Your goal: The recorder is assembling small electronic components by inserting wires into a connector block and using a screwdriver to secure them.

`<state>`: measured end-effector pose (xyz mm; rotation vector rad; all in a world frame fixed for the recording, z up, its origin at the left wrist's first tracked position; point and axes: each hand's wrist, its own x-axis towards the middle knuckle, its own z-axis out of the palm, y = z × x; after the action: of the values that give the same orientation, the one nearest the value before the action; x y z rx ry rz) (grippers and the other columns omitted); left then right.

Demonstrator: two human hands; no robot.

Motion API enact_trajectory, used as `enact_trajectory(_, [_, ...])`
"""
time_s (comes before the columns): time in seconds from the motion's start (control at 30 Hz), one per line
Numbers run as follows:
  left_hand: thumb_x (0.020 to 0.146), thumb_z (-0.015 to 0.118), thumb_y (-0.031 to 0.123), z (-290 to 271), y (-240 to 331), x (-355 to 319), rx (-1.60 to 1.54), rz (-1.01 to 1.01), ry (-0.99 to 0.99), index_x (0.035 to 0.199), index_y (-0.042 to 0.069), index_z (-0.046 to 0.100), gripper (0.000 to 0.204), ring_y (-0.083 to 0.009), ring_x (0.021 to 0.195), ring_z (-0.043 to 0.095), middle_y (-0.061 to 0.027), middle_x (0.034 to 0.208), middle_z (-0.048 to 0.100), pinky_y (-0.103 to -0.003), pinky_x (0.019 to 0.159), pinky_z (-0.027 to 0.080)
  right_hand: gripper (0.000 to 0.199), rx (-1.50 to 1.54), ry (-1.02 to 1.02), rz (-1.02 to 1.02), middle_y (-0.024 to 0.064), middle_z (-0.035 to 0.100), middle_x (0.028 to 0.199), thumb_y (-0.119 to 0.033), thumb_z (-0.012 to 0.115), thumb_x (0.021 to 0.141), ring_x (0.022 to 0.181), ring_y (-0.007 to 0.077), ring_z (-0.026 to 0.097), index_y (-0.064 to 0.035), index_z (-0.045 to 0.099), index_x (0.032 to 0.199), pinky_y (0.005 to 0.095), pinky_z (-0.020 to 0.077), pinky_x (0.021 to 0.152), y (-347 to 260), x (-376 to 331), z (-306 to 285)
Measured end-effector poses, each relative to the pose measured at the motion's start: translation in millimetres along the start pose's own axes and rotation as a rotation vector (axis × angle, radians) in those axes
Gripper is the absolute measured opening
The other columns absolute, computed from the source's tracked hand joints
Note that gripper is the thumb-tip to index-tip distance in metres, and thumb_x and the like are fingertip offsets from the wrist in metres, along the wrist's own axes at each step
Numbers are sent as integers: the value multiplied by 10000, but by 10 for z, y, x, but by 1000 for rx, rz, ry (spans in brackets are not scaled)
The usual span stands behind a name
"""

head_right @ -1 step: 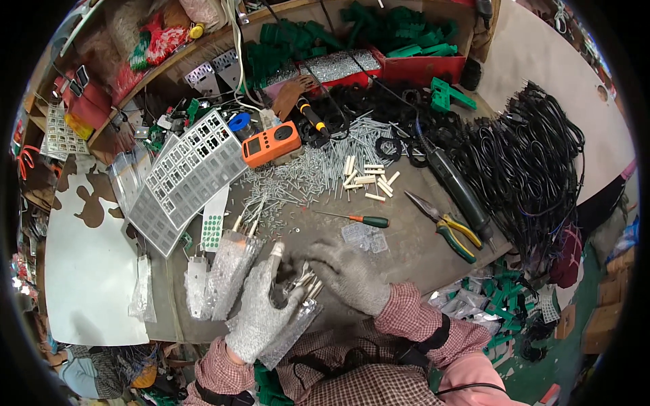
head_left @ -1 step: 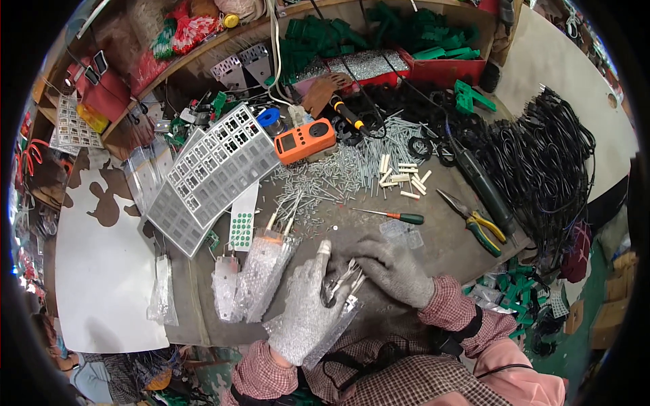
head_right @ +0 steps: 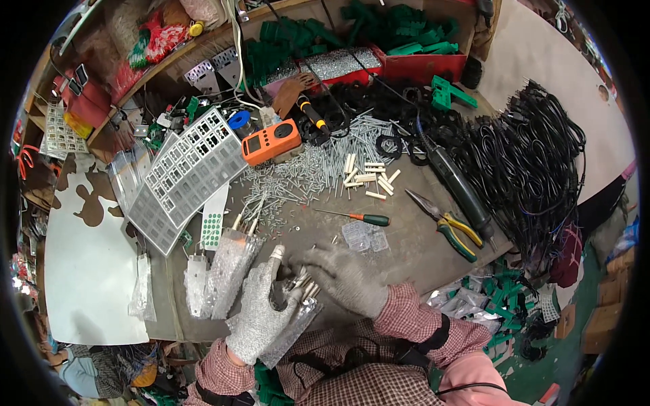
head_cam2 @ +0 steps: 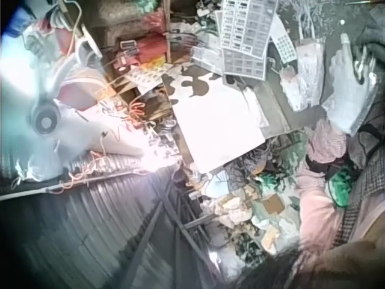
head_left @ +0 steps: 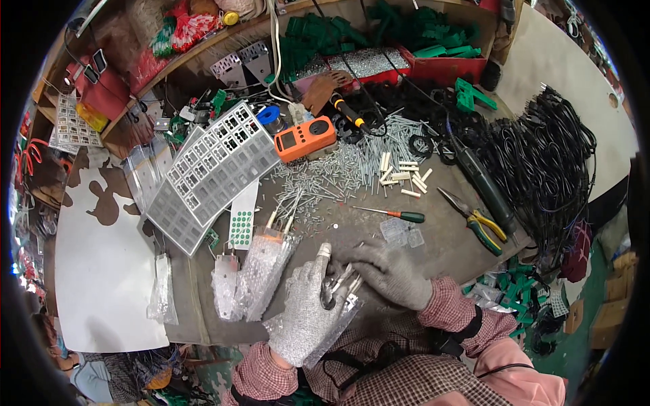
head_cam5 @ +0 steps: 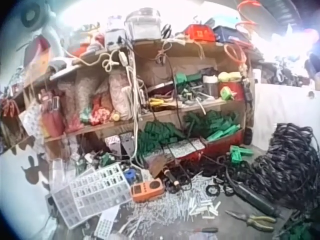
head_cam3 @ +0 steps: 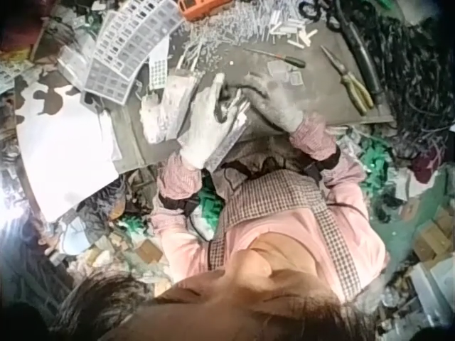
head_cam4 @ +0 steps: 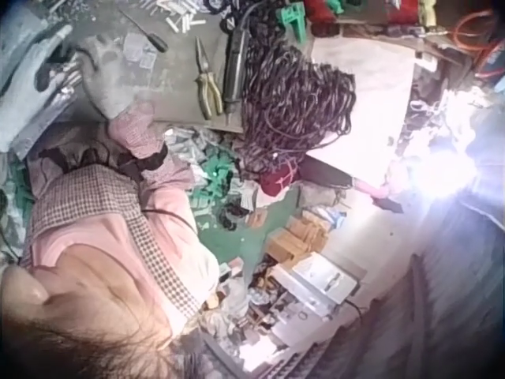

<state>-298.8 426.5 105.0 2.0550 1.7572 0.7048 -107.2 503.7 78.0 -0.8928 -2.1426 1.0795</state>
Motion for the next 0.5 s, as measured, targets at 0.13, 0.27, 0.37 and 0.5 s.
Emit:
enact_trajectory(0.13, [871,691,76,79,-5,35,-130,-112,-2,1476,5,447,657,-300,990,602,-160,1037,627,-429,941,478,191,4,-27,-15,158,630,1018,-109,586,964,905,353,668,-54,647,1136,438,559,791,-48,2,100])
enact_trajectory(0.27, [866,686,106,58,-15,181,-281,-266,-139,1441,-20,476,625,-311,939,607,-167,1003,621,-435,908,491,165,-96,-54,10,185,631,1000,-127,591,960,894,371,659,-48,636,1098,441,551,780,-15,-36,101])
enact_trajectory(0.37, [853,733,243,129,-99,217,-201,-215,-167,1490,-35,399,771,-360,1051,630,-225,1142,632,-474,934,494,192,-93,-38,44,185,646,964,-170,584,971,899,376,660,-52,638,1113,466,541,802,33,-38,117])
enact_trajectory(0.5, [844,775,336,-50,29,-80,6,-96,-173,1553,-40,265,951,-389,1120,626,-254,1254,599,-471,963,497,244,-37,-65,153,179,680,997,-236,583,983,934,355,677,-53,647,1132,463,539,840,73,-35,21])
